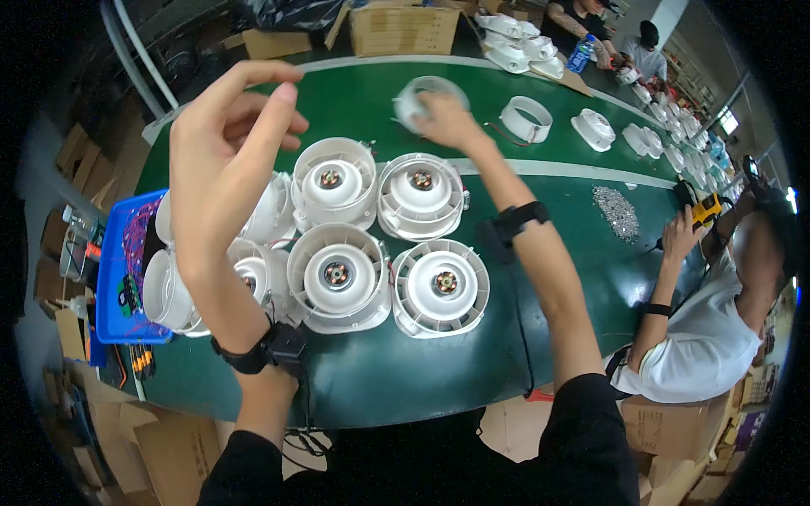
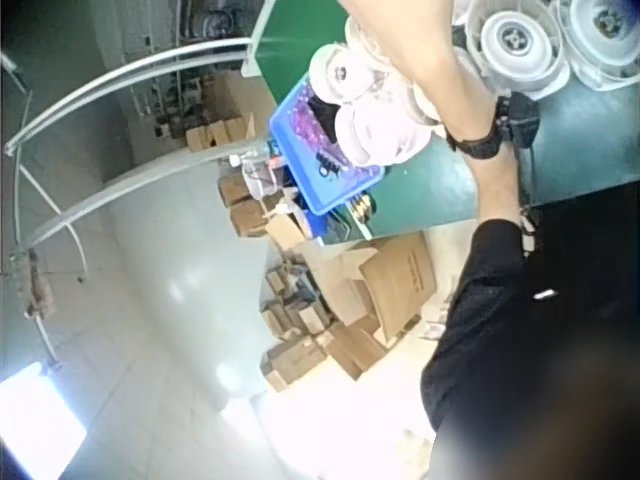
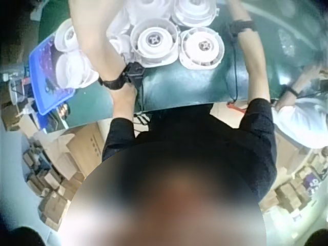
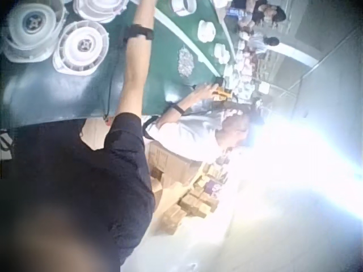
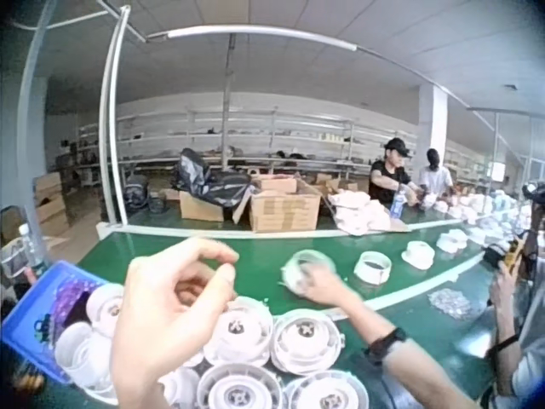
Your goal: The person assembles white plastic housings onto circular electronic components with visible wiring. They repeatedly pick up a housing, align it over a component, press it into place, and set the assembled unit aside on the green workbench. The process is repeated for multiple units in a batch.
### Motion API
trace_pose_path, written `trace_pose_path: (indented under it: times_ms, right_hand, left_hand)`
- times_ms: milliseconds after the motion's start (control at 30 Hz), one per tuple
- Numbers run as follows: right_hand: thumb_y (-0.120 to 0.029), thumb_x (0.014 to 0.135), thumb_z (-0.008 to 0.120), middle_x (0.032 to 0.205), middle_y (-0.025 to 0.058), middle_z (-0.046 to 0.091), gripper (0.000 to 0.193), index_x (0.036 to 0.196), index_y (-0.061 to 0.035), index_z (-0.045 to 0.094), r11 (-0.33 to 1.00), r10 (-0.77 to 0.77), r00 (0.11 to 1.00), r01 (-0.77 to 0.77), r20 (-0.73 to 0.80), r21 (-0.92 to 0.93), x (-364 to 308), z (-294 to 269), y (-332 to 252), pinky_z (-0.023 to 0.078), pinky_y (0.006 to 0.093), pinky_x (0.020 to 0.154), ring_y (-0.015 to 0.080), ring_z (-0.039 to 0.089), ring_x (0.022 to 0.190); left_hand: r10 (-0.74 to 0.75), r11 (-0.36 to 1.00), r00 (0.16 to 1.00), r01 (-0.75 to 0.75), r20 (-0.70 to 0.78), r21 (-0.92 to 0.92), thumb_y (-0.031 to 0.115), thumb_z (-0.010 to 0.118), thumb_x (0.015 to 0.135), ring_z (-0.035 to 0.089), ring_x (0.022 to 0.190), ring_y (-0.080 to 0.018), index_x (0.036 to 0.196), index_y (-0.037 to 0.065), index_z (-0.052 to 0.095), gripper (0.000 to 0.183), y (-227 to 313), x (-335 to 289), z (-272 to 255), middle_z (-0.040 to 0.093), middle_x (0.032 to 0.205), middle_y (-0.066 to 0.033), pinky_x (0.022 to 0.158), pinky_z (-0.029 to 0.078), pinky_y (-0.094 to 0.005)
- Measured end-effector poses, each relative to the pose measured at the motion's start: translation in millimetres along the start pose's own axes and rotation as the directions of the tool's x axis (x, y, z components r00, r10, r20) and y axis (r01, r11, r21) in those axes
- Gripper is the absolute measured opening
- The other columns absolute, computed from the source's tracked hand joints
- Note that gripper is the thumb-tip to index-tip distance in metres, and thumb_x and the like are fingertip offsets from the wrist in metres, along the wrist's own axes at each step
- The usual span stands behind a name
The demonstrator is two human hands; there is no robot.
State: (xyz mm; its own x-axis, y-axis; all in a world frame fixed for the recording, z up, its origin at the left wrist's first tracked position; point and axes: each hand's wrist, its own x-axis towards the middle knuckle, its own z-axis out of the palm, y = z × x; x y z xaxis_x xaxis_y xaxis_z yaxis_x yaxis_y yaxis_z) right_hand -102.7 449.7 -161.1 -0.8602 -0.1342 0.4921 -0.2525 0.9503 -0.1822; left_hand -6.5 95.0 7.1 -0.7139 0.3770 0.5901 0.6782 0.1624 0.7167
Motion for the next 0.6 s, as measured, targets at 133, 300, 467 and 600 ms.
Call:
trace_pose_path:
  times_ms: [133, 300, 467, 600]
  right_hand:
    - [-0.029, 0.086, 0.067, 0.127, 0.0223, 0.057, 0.046, 0.125, -0.0041, 0.059, 0.997, -0.031, 0.999, 0.033, -0.027, 0.072, 0, -10, -66, 0.042, 0.0443, 0.103, 0.0382, 0.051, 0.123]
    - [-0.021, 0.092, 0.063, 0.105, 0.0152, 0.067, 0.026, 0.107, 0.0002, 0.065, 0.973, 0.031, 0.990, -0.061, 0.137, 0.225, -57, -93, -101, 0.052, 0.0349, 0.084, 0.0249, 0.066, 0.094]
    - [-0.015, 0.080, 0.073, 0.113, 0.0139, 0.064, 0.024, 0.100, -0.0053, 0.066, 0.952, -0.103, 0.949, 0.007, 0.299, 0.305, -165, -147, -177, 0.050, 0.0413, 0.089, 0.0330, 0.060, 0.105]
    - [-0.027, 0.078, 0.077, 0.130, 0.0164, 0.054, 0.040, 0.111, -0.0090, 0.064, 0.988, -0.054, 0.944, 0.003, 0.327, 0.156, -200, -154, -194, 0.047, 0.0432, 0.093, 0.0358, 0.053, 0.116]
  left_hand:
    - [-0.014, 0.999, 1.000, 0.015, -0.023, 0.032, 0.017, 0.062, 0.094, 0.064, 0.068, -0.0095, 0.106, 0.002, 0.067, 0.021, -2, -4, -8, 0.069, 0.075, -0.0068, 0.064, 0.047, -0.0214]
    - [0.047, 0.997, 0.999, -0.046, -0.023, 0.059, 0.019, 0.063, 0.094, 0.063, 0.068, -0.0087, 0.108, 0.002, 0.068, 0.023, -2, -5, -7, 0.069, 0.076, -0.0064, 0.064, 0.047, -0.0209]
    - [0.078, 0.995, 0.997, -0.077, -0.007, 0.067, 0.021, 0.062, 0.096, 0.062, 0.072, -0.0088, 0.110, 0.001, 0.068, 0.025, -7, -7, -7, 0.069, 0.080, -0.0068, 0.066, 0.047, -0.0212]
    - [0.094, 0.992, 0.996, -0.094, 0.010, 0.080, 0.021, 0.061, 0.096, 0.062, 0.072, -0.0087, 0.110, 0.001, 0.068, 0.025, -5, -5, -3, 0.068, 0.079, -0.0067, 0.067, 0.047, -0.0213]
